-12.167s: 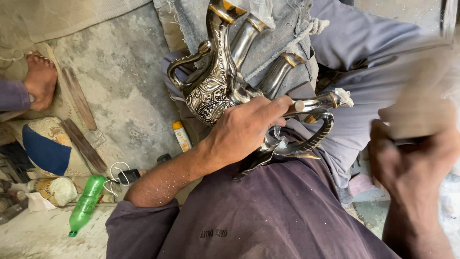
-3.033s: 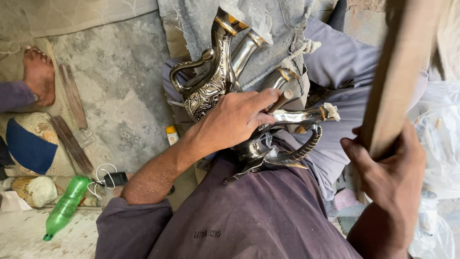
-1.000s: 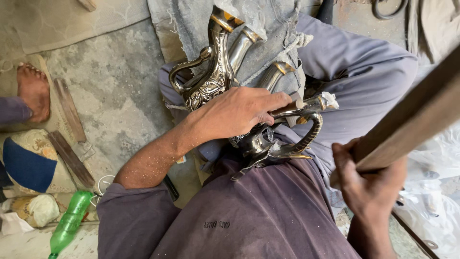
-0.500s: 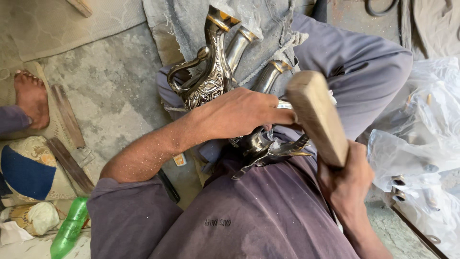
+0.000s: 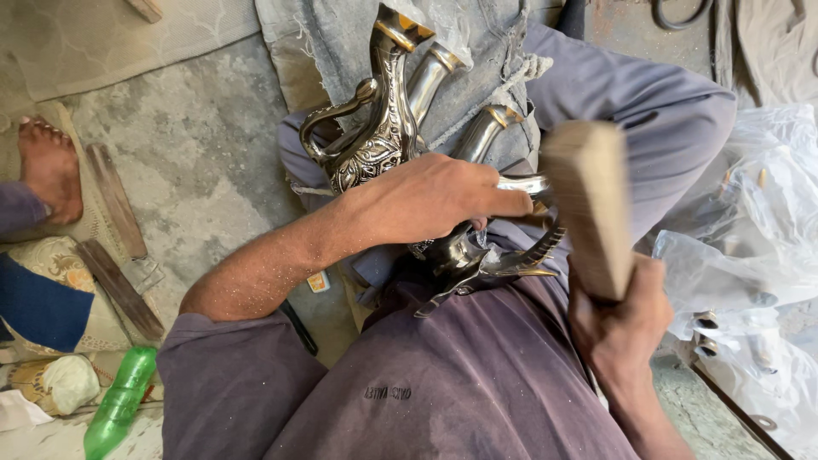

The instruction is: The person holds a silver elephant-shaped metal sculpture on their lap and uses a chisel and wooden mallet to chip away at the surface. They repeatedly strike the chisel against the sculpture's legs and body while adjusting its position.

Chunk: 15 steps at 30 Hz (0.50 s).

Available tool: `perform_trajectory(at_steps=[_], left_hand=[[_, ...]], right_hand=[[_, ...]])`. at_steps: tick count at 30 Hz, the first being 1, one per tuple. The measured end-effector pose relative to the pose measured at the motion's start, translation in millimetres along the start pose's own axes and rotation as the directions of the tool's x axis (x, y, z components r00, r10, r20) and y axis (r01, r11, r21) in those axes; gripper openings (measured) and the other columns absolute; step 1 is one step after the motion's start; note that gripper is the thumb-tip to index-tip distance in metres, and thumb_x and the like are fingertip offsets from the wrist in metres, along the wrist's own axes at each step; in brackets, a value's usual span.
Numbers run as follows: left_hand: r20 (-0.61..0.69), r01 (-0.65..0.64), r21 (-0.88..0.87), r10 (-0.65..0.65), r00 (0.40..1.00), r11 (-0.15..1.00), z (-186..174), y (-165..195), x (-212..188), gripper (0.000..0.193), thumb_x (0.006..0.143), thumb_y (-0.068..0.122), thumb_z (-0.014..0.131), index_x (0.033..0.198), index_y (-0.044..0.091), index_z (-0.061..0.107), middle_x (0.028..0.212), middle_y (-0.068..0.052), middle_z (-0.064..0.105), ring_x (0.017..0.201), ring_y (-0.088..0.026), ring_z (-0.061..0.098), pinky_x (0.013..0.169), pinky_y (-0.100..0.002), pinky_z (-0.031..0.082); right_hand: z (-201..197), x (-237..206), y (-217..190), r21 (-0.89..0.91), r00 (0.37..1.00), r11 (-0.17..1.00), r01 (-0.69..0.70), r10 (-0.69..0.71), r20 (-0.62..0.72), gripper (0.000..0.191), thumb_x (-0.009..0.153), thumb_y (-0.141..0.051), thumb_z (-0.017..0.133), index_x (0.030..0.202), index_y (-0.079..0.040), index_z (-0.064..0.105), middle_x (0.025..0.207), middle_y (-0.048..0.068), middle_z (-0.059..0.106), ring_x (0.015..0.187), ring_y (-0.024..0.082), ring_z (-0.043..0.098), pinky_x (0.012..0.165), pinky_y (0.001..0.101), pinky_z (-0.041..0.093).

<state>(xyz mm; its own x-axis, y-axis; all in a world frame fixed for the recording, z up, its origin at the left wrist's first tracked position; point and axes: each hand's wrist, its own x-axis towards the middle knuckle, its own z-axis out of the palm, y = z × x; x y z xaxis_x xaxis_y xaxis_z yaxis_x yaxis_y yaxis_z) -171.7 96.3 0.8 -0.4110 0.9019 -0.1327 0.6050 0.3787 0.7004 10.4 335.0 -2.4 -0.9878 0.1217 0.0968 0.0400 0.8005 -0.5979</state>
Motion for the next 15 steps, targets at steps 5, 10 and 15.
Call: perform_trajectory(at_steps=[5,10,15], left_hand=[[-0.035,0.063,-0.226,-0.072,0.997,0.972,-6.4,2.4,-2.3,0.052,0.095,0.004,0.055,0.138,0.032,0.054,0.085,-0.005,0.068,0.081,-0.022,0.077,0.062,-0.038,0.061],[-0.026,0.005,-0.06,-0.007,1.0,0.998,-7.3,4.5,-3.9,0.048,0.096,0.003,0.057,0.135,0.031,0.059,0.088,-0.007,0.068,0.079,-0.027,0.074,0.064,-0.041,0.059],[-0.038,-0.019,-0.113,0.015,0.999,0.993,-5.3,2.2,-2.8,0.056,0.092,-0.002,0.056,0.138,0.03,0.058,0.087,-0.006,0.068,0.078,-0.025,0.074,0.064,-0.041,0.059]], right_hand=[[-7.7,-7.6,4.0,0.158,0.969,0.956,-0.247,0.243,0.042,0.036,0.093,-0.01,0.082,0.112,0.001,0.054,0.089,0.02,0.067,0.072,0.026,0.068,0.062,0.0386,0.054],[4.3,-8.4,10.1,0.112,0.996,0.992,-0.051,0.06,-0.073,0.042,0.089,-0.006,0.08,0.118,0.006,0.052,0.086,0.017,0.068,0.078,0.025,0.069,0.06,0.0338,0.055],[9.8,-16.2,17.5,0.18,0.973,0.964,-0.197,0.215,-0.082,0.044,0.097,-0.007,0.082,0.125,0.007,0.052,0.088,0.014,0.067,0.076,0.026,0.068,0.062,0.0324,0.055]])
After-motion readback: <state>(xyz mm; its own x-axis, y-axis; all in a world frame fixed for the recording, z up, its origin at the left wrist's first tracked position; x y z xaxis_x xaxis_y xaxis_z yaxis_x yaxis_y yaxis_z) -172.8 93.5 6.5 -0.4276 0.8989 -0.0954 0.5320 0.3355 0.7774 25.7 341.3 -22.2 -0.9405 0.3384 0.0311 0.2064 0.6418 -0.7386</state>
